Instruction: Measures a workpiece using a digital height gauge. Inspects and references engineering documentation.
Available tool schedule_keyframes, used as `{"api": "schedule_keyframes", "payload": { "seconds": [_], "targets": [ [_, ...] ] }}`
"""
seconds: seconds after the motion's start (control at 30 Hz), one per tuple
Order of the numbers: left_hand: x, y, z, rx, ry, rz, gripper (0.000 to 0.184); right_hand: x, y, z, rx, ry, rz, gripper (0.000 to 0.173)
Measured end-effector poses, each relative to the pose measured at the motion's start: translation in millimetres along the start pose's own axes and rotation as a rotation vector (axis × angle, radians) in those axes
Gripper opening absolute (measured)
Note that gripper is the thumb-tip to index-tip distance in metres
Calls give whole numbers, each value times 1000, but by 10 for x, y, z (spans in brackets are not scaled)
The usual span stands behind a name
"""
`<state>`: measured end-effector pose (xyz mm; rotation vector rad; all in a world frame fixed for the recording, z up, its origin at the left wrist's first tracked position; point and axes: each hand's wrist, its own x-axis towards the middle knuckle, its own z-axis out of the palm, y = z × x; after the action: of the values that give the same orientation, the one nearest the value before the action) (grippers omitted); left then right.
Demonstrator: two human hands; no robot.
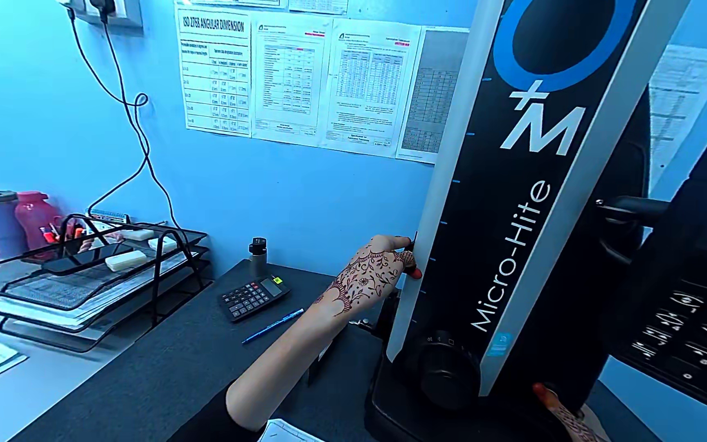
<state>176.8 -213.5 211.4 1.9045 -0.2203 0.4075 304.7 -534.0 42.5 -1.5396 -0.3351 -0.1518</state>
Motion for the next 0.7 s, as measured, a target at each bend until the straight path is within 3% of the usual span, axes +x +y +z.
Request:
{"api": "schedule_keyframes", "payload": {
  "seconds": [0.2, 0.3, 0.57, 0.7],
  "targets": [
    [28, -43, -5, 6, 14, 59, 40, 100, 292, -135, -42, -5, -60, 69],
    [43, -52, -2, -38, 28, 98, 41, 103, 298, -122, -27, 4, -62, 64],
    [67, -20, -17, -48, 41, 123, 41, 112, 293, -106, -53, 20, -58, 76],
    [64, -67, -18, 217, 137, 139, 51, 109, 294, -89, -93, 39, -52, 74]
  ]
}}
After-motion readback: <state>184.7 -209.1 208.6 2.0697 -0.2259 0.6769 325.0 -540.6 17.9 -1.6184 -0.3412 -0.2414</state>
